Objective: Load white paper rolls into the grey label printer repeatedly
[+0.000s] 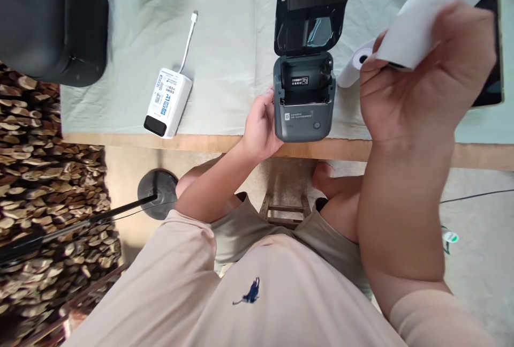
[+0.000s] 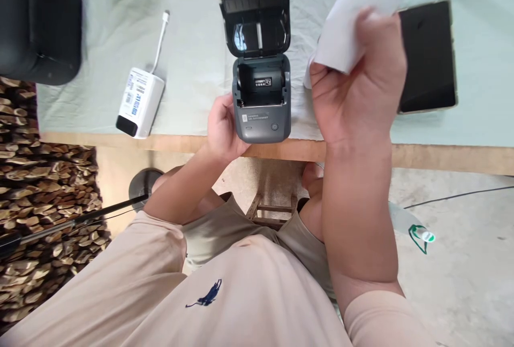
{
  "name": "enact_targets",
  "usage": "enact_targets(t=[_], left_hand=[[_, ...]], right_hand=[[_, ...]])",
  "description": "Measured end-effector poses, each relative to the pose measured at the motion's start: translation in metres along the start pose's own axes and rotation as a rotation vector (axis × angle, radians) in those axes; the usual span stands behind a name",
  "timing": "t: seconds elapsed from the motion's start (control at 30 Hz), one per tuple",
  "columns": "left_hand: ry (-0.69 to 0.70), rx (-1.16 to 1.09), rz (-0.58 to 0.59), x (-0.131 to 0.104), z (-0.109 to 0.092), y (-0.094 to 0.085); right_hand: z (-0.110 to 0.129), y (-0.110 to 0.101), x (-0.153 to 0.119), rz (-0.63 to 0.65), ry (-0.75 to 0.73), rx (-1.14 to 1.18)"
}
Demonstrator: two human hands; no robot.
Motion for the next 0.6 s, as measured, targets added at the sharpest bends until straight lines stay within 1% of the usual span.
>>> enact_targets(t=[0.03,0.1,0.17,0.2,0.23,0.33,0.4,0.47,0.53,0.6], left_hand=[[0.003,0.011,0.013,0.0,0.0,0.001],[-0.003,0.029,0.022,0.0,0.0,0.001],[-0.014,0.031,0.004,0.0,0.001,0.0],[-0.016,0.022,-0.008,-0.001,0.001,-0.001],[-0.015,0.007,-0.019,-0.001,0.002,-0.001],[-0.013,-0.041,-0.027,-0.001,0.002,-0.001],[-0.011,-0.055,-0.013,-0.001,0.002,0.0],[-0.006,-0.068,-0.005,-0.001,0.002,0.001],[-0.008,-0.075,-0.008,0.0,0.003,0.0],[-0.018,-0.045,-0.006,0.0,0.003,-0.001]], right_hand=[[0.004,0.006,-0.001,0.014,-0.036,0.017],[0.014,0.019,-0.004,0.059,-0.126,-0.024],[0.02,0.031,-0.006,0.117,-0.135,-0.082],[0.019,0.034,-0.006,0.132,-0.091,-0.083],[0.016,0.034,-0.005,0.121,-0.023,-0.051],[0.002,0.028,-0.006,0.034,0.213,0.125],[-0.002,0.026,-0.008,0.028,0.281,0.154],[0.002,0.025,-0.009,0.074,0.224,0.093],[0.014,0.027,-0.011,0.135,0.056,-0.028],[0.027,0.034,-0.018,0.201,-0.117,-0.209]])
Point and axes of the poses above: each hand's wrist, its own x-axis towards the middle knuckle, its own y-axis out of the palm, z = x × y, the point moved 9 cm from there along x, towards the middle knuckle, and after that the axes turned 15 degrees about z, right-handed, at the moved point
